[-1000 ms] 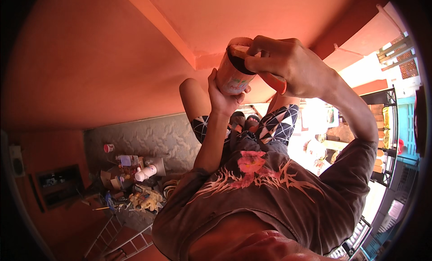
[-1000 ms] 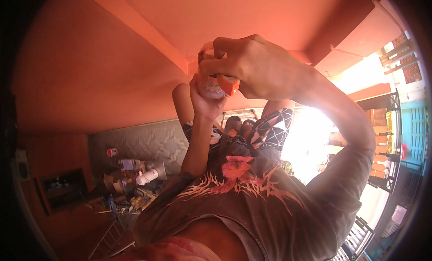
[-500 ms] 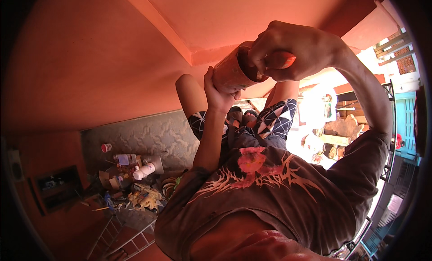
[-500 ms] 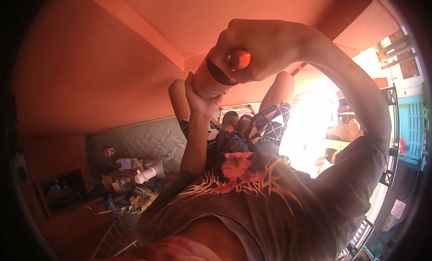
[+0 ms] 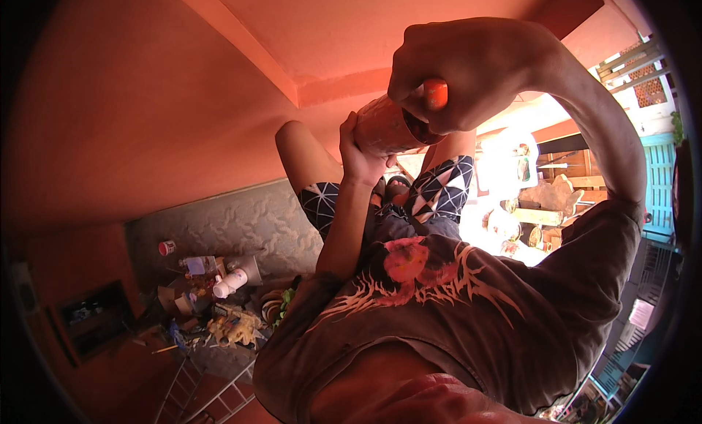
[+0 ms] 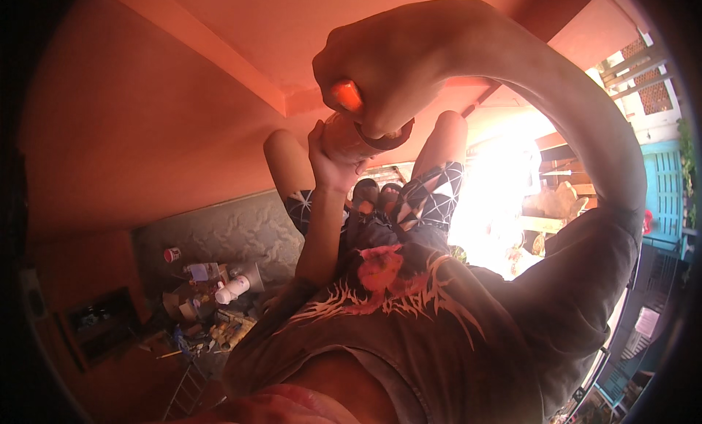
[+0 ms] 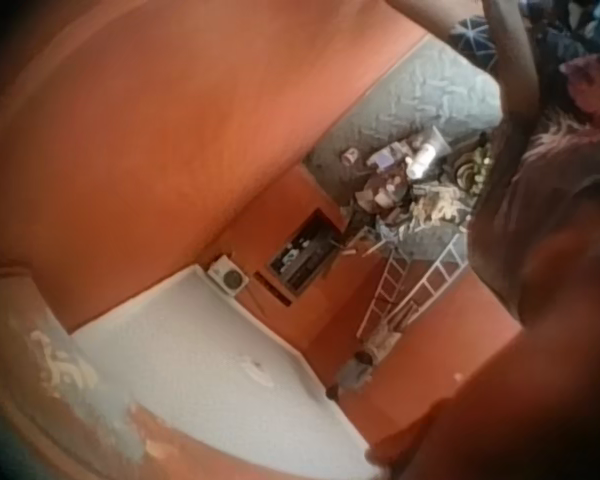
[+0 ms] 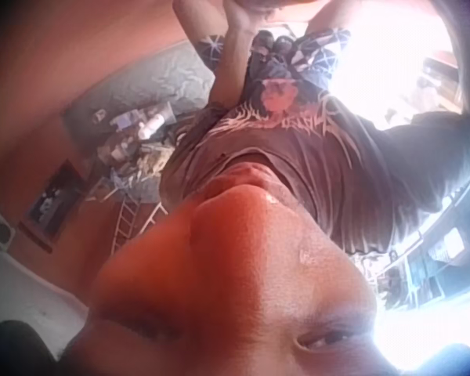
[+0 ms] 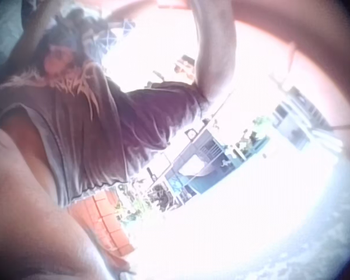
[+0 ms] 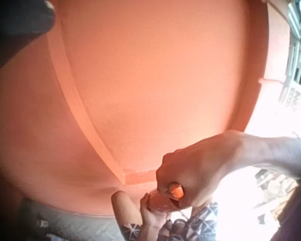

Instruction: The person paints a ceiling with reddish-orange paint using a brush and a small container. They repeatedly dip the brush into the container and apply paint to the ceiling surface, working along edges and seams.

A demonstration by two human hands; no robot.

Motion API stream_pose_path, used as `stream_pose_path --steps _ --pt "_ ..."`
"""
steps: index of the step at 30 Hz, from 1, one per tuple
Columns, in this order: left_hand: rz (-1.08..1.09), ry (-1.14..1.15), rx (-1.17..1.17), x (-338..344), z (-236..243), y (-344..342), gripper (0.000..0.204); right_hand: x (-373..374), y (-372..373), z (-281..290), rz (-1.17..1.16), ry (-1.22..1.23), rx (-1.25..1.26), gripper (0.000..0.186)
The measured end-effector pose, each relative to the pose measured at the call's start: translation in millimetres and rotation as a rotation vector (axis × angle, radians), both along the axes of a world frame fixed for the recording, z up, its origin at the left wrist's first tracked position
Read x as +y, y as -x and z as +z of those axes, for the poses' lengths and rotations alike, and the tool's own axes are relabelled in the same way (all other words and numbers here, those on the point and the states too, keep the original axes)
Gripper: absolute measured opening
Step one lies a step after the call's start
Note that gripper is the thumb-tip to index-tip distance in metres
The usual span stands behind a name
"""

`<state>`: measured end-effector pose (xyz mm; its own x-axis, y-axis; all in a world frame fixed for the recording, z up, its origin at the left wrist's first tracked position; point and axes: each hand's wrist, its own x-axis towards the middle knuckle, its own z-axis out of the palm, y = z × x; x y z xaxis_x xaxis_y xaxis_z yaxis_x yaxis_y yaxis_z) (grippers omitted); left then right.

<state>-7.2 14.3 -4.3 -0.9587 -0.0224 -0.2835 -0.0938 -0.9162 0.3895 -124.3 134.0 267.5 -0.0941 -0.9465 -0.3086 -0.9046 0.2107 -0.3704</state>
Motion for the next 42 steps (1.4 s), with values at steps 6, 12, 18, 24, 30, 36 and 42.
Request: stream_pose_path --steps 6,12,18,24,30,36,42 --pt "0.056 -0.102 0.108 -18.0 11.9 4.8 0.061 18.8 17.6 31.5 -0.141 0.276 -0.457 0.012" --pt "0.062 -0.12 0.229 -51.0 31.6 22.7 0.07 41.3 58.7 -40.0 -0.348 0.971 -1.002 0.015" --pt "0.127 -0.069 0.23 -81.9 38.6 31.4 0.068 11.7 64.1 -116.8 -0.633 1.34 -1.464 0.021" --pt "0.201 -0.029 0.198 -98.3 49.6 31.4 0.066 -16.5 65.9 -150.0 -0.71 1.373 -1.767 0.017" --pt "0.221 -0.021 0.251 -108.4 56.7 25.5 0.071 -26.2 63.0 -147.2 -0.61 1.344 -1.861 0.013" --pt "0.244 -0.061 0.295 -123.4 64.0 34.0 0.075 -36.1 56.6 -118.9 -0.602 1.316 -1.848 0.025" --pt "0.234 -0.096 0.37 -107.4 62.1 12.4 0.076 -30.7 49.1 -94.2 -0.438 1.412 -1.853 0.024"
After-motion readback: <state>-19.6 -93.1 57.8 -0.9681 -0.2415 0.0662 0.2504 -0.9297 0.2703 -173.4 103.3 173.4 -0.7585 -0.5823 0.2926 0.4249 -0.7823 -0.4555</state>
